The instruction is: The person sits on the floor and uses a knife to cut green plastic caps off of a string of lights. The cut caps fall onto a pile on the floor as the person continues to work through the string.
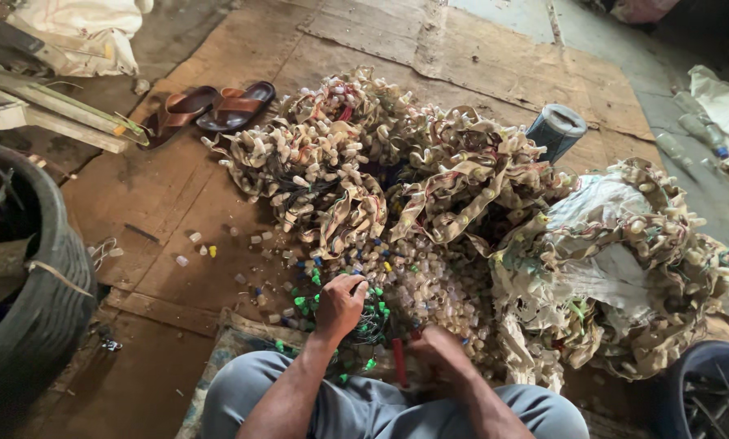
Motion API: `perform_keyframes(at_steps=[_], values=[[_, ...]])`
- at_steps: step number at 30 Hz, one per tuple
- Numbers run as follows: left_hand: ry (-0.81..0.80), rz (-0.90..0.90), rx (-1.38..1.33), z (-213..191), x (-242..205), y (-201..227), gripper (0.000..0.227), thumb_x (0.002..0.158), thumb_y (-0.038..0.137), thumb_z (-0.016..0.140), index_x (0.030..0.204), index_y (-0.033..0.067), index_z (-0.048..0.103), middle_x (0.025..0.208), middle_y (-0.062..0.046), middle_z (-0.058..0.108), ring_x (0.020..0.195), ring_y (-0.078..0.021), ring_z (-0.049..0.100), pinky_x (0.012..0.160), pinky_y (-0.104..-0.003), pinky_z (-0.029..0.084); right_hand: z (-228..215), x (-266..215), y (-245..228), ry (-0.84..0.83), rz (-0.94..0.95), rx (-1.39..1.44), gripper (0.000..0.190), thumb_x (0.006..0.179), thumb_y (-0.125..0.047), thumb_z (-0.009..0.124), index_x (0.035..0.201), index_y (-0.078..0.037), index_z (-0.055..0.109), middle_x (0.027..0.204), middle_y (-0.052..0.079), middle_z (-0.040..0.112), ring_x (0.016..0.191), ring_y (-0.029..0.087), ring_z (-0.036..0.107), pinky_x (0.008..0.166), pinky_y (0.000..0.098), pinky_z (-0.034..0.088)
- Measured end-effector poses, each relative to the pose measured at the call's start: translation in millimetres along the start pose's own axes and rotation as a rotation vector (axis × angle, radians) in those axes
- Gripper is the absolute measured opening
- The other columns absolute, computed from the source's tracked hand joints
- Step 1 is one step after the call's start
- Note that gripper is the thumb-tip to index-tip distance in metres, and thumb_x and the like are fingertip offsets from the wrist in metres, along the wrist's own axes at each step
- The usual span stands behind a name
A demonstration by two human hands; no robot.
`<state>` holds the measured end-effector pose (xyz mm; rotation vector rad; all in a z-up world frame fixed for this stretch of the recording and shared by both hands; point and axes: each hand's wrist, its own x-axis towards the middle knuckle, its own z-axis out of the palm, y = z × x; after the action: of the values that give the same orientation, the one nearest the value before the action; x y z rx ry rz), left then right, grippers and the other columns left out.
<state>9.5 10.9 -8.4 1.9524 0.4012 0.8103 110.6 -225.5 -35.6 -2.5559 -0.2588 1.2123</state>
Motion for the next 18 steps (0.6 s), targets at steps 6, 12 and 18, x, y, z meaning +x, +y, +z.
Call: perform_keyframes(at_steps=[6,12,18], values=[[0.053,0.018,-0.015,-0.4,1.2,-6.0,0.013,0.086,0.014,0.073,0.092,0.0023,0.076,0.090,-0.016,0.074,0.087,-0.0358,0.072,0.077,-0.043,0.056,-10.5,0.3,4.5,-0.099,-0.079,0.441,0.020,0.093,-0.028,0.071,0.095,-0.008,0.072,0.060,0.001,0.054,0.048,0.013,0.050,0.044,0.0314,0.041],[0.097,-0.012,-0.011,0.4,4.8,-11.7,0.014,0.086,0.014,0.073,0.093,0.0024,0.076,0.091,-0.017,0.074,0.087,-0.0363,0.072,0.077,-0.042,0.056,-12.0,-24.4,-6.3,-0.205,-0.308,0.776,0.025,0.094,-0.027,0.063,0.091,-0.002,0.067,0.075,0.012,0.074,0.062,0.021,0.071,0.053,0.0337,0.054],[0.100,-0.035,0.010,2.2,11.0,-17.2,0.014,0.086,0.014,0.073,0.094,0.0020,0.076,0.091,-0.017,0.074,0.088,-0.0364,0.072,0.078,-0.043,0.056,-1.6,-32.3,-29.0,-0.103,-0.484,0.652,0.028,0.099,-0.024,0.062,0.097,0.003,0.069,0.080,0.007,0.065,0.071,0.014,0.061,0.065,0.0301,0.051]])
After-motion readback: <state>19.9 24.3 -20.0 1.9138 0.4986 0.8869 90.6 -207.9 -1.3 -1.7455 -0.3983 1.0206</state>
